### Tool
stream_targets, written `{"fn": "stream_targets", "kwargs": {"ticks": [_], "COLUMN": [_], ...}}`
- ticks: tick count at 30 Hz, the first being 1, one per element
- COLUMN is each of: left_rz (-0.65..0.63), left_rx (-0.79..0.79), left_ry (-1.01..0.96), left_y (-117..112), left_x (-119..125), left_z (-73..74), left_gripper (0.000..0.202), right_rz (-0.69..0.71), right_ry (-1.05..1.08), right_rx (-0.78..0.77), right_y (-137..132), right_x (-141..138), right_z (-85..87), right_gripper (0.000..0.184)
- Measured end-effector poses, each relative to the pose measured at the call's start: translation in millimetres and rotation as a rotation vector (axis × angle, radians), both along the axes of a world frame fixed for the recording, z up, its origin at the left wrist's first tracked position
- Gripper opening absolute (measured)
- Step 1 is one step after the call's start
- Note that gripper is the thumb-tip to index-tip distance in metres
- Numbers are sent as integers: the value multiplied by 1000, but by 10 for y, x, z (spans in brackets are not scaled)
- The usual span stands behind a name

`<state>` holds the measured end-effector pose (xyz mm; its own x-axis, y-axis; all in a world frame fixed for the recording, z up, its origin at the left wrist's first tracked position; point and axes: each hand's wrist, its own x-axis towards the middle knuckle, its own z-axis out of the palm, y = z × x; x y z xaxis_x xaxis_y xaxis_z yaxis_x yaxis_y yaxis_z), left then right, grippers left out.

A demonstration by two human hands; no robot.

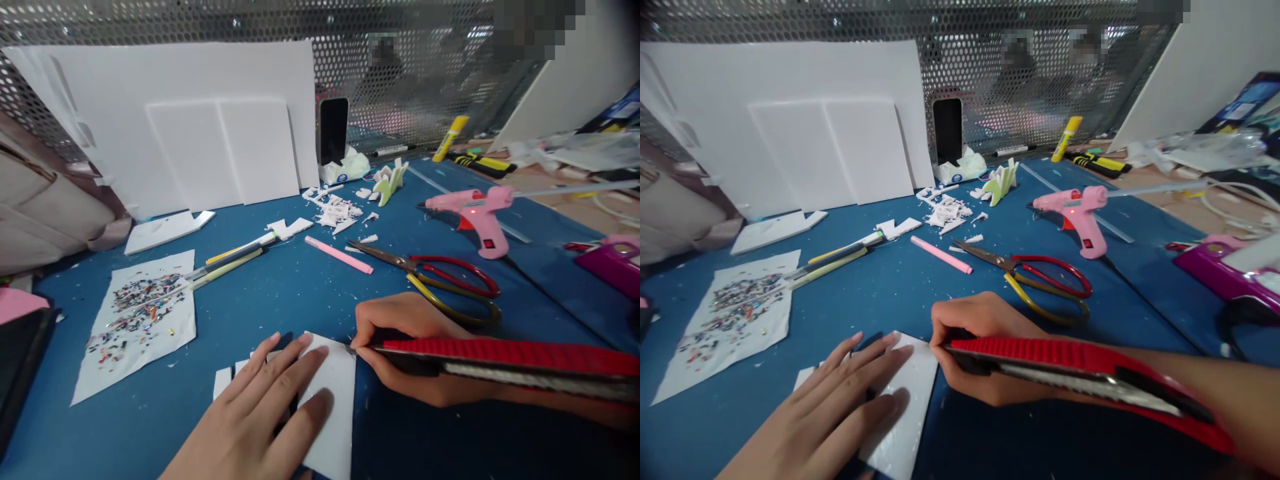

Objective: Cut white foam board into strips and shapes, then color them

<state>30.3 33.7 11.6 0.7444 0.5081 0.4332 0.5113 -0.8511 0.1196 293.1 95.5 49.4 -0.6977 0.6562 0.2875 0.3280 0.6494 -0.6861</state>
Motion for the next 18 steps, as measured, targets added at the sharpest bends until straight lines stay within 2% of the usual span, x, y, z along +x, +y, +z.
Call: {"fn": "stream_targets", "kwargs": {"ticks": [3, 6, 10, 15, 18], "left_rz": [10, 6, 12, -2, -2], "left_rx": [-37, -28, 5, 23, 8], "left_ry": [54, 113, 120, 144, 123], "left_y": [-6, -16, -27, -23, -21], "left_x": [-14, -31, -38, -21, -10], "left_z": [94, 159, 139, 112, 142], "left_gripper": [27, 34, 37, 35, 33], "right_rz": [-46, -70, -89, -85, -38], "right_ry": [-16, 8, 46, 111, 121], "right_rx": [-1, -10, -58, -26, -32], "right_y": [-14, -31, -27, -19, 0], "right_x": [11, 30, 57, 73, 44], "right_z": [-18, -47, -98, -142, -127], "right_gripper": [13, 16, 16, 17, 10]}}
